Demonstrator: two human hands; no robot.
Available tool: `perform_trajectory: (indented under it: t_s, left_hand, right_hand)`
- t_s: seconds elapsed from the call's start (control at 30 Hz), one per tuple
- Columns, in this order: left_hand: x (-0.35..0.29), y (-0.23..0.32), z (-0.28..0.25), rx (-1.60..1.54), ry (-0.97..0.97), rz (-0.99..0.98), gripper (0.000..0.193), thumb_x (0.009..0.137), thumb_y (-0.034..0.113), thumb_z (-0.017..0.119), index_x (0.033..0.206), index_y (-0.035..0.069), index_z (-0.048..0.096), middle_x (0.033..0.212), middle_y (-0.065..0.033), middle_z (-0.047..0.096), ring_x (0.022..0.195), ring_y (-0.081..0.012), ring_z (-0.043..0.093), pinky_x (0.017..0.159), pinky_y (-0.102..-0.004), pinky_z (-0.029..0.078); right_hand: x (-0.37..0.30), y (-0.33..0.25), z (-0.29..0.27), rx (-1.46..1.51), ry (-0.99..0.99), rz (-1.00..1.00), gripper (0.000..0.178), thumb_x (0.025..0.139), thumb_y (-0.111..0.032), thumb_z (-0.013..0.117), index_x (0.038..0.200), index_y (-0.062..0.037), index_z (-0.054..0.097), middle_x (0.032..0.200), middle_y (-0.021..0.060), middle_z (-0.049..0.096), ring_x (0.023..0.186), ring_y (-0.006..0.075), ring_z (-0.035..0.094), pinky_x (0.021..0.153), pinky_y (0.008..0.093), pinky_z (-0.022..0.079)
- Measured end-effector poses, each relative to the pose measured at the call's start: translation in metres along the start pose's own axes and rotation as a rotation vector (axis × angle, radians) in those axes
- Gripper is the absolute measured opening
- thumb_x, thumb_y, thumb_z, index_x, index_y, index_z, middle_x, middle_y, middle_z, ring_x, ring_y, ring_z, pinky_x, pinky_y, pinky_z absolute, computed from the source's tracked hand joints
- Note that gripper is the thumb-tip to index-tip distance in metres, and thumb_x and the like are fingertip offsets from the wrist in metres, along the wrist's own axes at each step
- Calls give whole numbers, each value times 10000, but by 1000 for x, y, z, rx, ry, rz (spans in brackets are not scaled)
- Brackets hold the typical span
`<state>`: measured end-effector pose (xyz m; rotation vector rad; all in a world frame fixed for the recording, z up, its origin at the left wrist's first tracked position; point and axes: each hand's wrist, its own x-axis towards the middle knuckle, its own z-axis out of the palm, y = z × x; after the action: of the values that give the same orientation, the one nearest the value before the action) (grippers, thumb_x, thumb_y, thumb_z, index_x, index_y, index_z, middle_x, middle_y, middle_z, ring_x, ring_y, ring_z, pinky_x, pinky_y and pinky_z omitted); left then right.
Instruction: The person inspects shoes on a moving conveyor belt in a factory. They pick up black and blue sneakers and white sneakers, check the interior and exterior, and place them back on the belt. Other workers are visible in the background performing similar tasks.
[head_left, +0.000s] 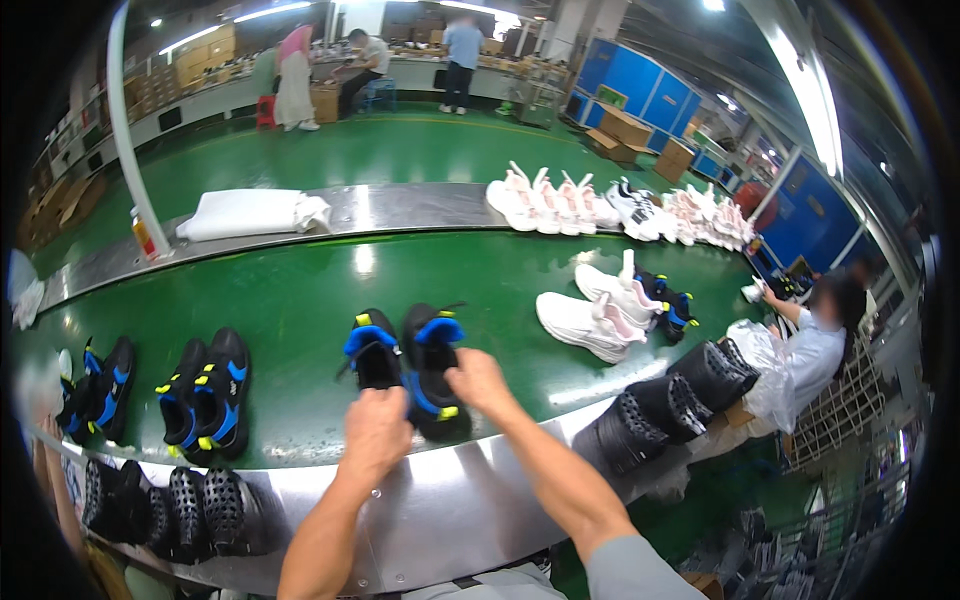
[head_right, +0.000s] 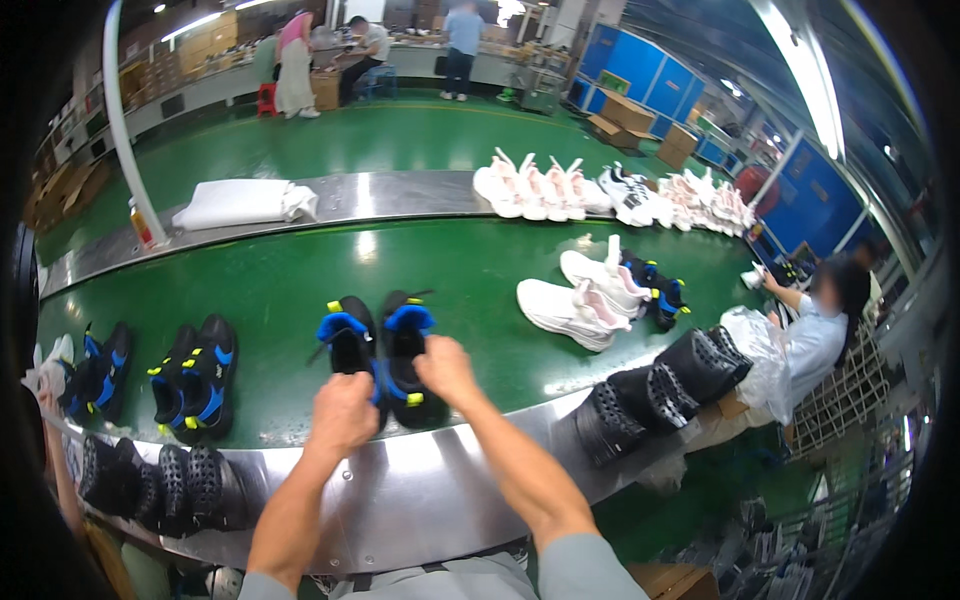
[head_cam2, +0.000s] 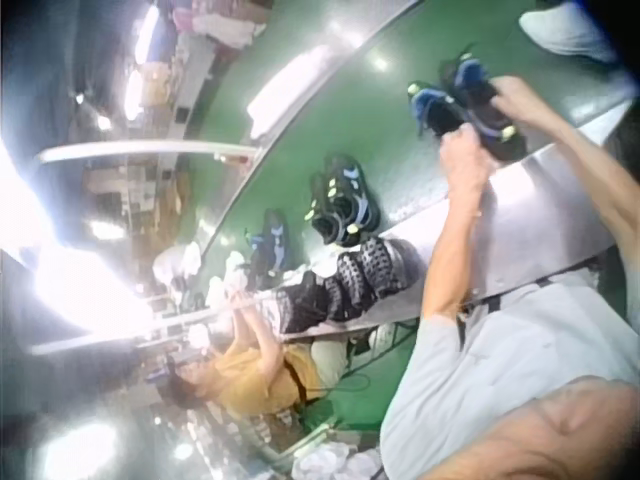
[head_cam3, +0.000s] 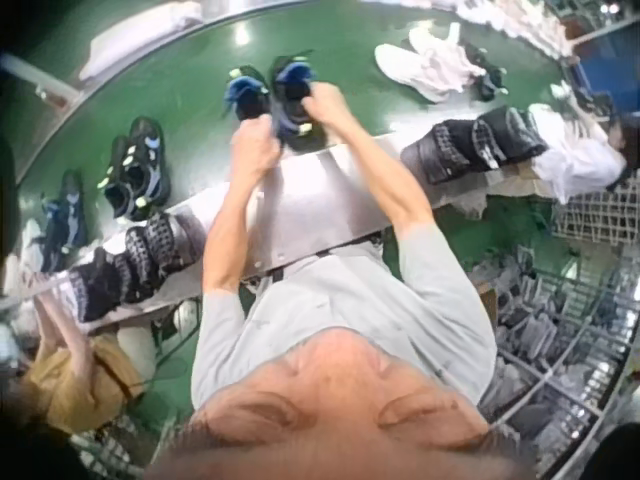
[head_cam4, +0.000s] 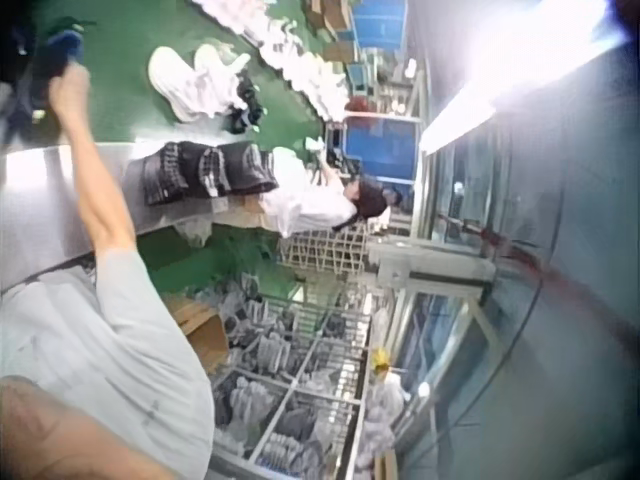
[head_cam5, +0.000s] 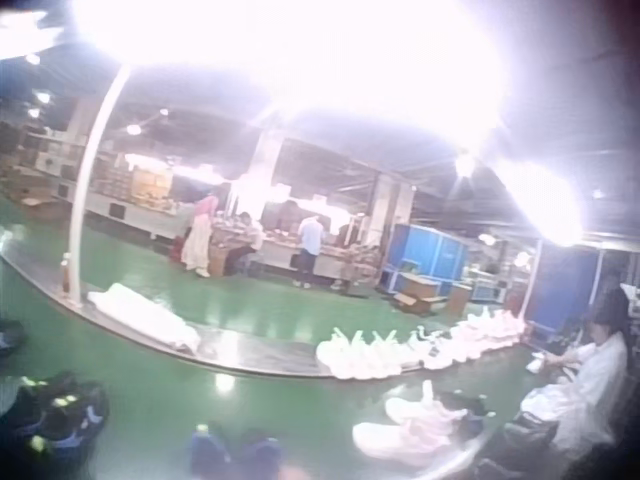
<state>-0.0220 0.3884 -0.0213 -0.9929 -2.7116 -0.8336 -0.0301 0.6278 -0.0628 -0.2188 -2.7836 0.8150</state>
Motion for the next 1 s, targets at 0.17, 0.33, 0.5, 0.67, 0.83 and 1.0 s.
perform_trajectory:
  t_s: [0.17,0.33,0.5,0.67,0.83,1.0]
  left_hand:
    - [-17,22,-41,101,415,21,132,776,0,673,901,15,635,885,-170,645,919,-382,606,795,-512,505]
    - [-49,37,20,-337,351,115,183,796,-59,688,959,22,673,848,-152,656,778,-358,641,691,-449,519]
    - [-70,48,93,-491,213,16,140,825,-22,712,954,30,697,830,-140,698,748,-330,690,661,-417,556]
    - [-67,48,102,-406,244,63,118,817,-10,723,919,44,697,803,-123,687,723,-326,680,641,-419,548]
    - [-64,50,102,-363,203,55,112,800,-8,719,889,53,692,786,-113,673,704,-317,668,615,-415,531]
    - [-62,52,101,-322,145,40,116,776,-1,720,870,63,695,771,-100,664,694,-306,662,598,-407,521]
  right_hand:
    - [6,-44,53,250,-71,-88,493,962,-323,740,1279,48,665,1101,257,706,1011,379,696,885,454,578]
    - [40,-2,-58,265,-305,142,337,990,-294,720,1076,31,746,952,166,783,785,209,766,701,363,624]
    - [56,133,-217,-584,232,458,235,898,-172,650,1032,-29,779,1097,211,777,1063,420,748,896,511,604]
    - [56,226,-248,-679,-41,576,377,981,-315,656,1096,29,760,1182,294,737,1083,425,732,945,520,583]
    - [74,271,-221,-613,-118,584,398,1006,-310,644,1140,49,751,1206,279,739,1127,411,728,963,504,583]
    - [83,282,-228,-670,135,649,407,926,-336,768,1141,9,753,1185,243,753,1117,399,737,954,503,592]
